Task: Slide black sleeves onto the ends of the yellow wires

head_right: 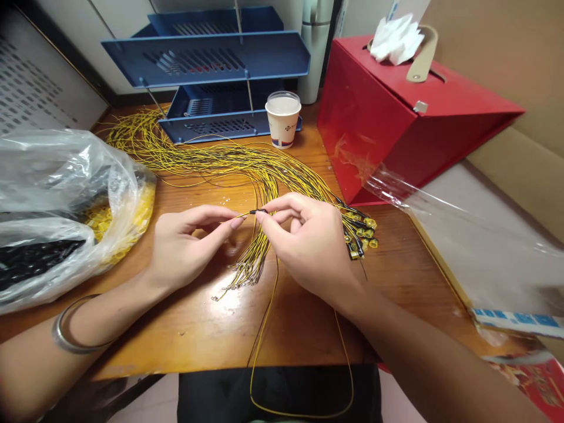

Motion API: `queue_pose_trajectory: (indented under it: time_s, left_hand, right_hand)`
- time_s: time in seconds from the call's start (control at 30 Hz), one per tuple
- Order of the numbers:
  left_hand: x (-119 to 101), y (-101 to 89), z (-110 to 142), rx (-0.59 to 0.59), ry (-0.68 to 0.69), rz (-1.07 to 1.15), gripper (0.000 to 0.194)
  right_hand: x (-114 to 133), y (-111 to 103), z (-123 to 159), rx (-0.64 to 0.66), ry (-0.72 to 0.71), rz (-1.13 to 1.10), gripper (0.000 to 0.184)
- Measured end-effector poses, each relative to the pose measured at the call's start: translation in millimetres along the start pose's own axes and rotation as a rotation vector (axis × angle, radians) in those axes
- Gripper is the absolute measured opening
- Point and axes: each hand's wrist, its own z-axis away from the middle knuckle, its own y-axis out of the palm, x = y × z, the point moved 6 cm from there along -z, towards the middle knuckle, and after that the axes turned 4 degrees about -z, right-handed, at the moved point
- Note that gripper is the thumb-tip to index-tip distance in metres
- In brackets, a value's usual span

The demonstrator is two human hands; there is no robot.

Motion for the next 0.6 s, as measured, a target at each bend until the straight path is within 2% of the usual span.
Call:
queue_pose_trajectory:
  time_s: [0.4, 0.6]
  left_hand:
    - [-2.5, 0.8, -0.8, 0.026, -0.004, -0.013, 0.011]
    - [-6.4, 2.4, -2.4, 0.07, -0.013, -0.009, 0.023]
  right_hand:
    - [2.3, -6.2, -0.7, -0.082, -0.018, 0.014, 0.011]
    - [2.4, -4.8, 1.8, -0.06, -0.036, 0.008, 0.01]
